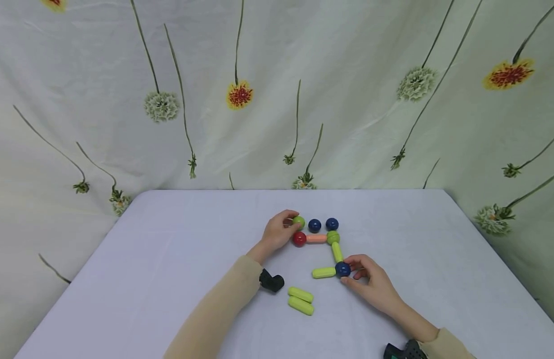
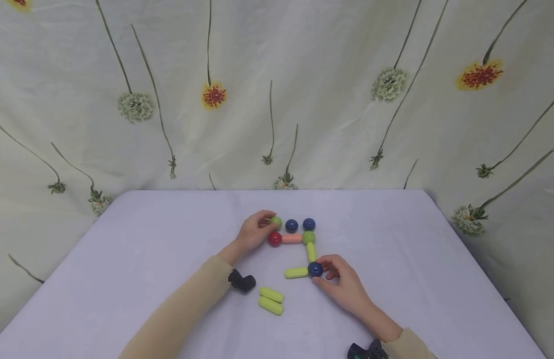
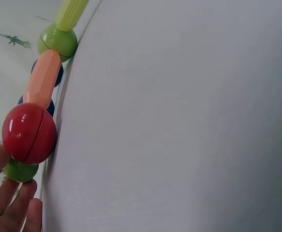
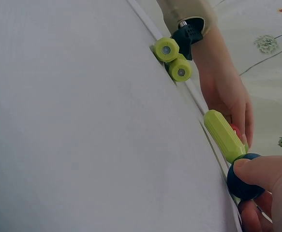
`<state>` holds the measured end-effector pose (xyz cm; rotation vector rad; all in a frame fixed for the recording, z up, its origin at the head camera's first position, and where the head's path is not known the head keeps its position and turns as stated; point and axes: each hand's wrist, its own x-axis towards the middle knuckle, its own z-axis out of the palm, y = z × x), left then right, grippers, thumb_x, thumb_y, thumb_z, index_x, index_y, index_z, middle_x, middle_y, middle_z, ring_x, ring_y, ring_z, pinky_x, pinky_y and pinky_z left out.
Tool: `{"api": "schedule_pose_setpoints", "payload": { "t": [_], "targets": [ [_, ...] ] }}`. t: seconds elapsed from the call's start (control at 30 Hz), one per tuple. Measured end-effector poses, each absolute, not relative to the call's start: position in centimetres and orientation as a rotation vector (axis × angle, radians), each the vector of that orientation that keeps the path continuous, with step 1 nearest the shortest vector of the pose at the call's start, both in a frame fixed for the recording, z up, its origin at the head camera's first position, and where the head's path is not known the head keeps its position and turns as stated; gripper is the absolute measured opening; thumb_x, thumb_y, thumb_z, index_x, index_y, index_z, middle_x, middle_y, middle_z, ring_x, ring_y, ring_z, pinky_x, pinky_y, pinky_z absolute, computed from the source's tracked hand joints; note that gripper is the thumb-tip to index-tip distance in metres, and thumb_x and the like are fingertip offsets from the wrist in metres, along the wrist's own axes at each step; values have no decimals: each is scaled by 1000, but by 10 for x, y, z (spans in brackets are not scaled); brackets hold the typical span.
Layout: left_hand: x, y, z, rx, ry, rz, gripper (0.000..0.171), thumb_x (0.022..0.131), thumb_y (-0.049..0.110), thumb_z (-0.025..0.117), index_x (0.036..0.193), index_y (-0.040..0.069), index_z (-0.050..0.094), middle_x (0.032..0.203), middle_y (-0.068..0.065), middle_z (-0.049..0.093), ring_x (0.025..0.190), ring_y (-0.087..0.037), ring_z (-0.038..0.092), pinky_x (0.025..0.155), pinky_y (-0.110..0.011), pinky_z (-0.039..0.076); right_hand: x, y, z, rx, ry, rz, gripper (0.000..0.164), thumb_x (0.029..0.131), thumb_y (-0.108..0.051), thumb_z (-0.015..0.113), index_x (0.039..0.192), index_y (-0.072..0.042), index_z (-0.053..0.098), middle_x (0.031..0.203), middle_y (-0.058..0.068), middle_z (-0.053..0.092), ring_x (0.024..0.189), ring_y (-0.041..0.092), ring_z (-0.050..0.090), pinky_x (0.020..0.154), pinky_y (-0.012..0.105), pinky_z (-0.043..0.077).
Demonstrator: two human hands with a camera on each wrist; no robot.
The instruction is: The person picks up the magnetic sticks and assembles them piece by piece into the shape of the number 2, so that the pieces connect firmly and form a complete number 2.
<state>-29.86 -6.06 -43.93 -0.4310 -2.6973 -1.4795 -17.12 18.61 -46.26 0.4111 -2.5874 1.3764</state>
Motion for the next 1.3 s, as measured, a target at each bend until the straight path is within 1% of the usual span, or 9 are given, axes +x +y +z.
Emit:
{"api": "schedule_pose_setpoints", "payload": {
  "t": [0.13,0.33,0.57,0.73,0.93,1.13,1.3],
  "targets": [
    [-294,-64,-438,-432,-2635,-1525,34,89,16,66,120,3,60,116,-9,60,105,-23,58,88,-32,48,-171,186,-463,413,-2587,1375,36,76,-8,78,107,-11,60,96,-1,60,81,12,54,68,24,49],
    [-283,-69,-431,-409,-2554,-1578,35,89,19,66,120,3,60,114,-6,61,105,-21,57,87,-32,48,-171,186,-463,409,-2590,1365,36,75,-8,78,107,-10,61,95,-1,60,81,11,55,68,24,49],
    [-268,-67,-418,-424,-2512,-1630,34,89,16,65,120,4,59,115,-6,60,106,-22,56,88,-35,48,-171,186,-462,409,-2590,1369,36,75,-7,78,106,-10,61,96,-1,60,81,12,55,68,24,49],
    [-254,-64,-414,-479,-2465,-1657,34,89,13,65,120,3,59,116,-7,60,106,-23,56,85,-33,50,-171,186,-462,407,-2591,1378,36,75,-7,78,106,-10,61,96,0,60,80,12,55,68,24,49],
    [-234,-61,-417,-592,-2405,-1729,35,89,11,65,121,0,57,118,-11,58,105,-25,56,82,-30,50,-171,186,-462,416,-2584,1370,36,75,-7,78,107,-10,60,96,0,61,82,12,55,68,24,49],
    [-217,-59,-422,-622,-2427,-1823,39,90,15,64,125,0,54,119,-11,58,104,-26,55,83,-35,49,-172,186,-463,425,-2575,1369,37,74,-6,78,107,-9,60,96,0,61,82,12,55,68,24,49],
    [-207,-61,-430,-616,-2477,-1835,40,90,20,65,125,4,56,120,-8,57,106,-23,55,83,-29,49,-172,186,-463,421,-2577,1373,37,74,-7,78,106,-9,60,96,-1,61,82,12,55,68,24,49]
  ]
}}
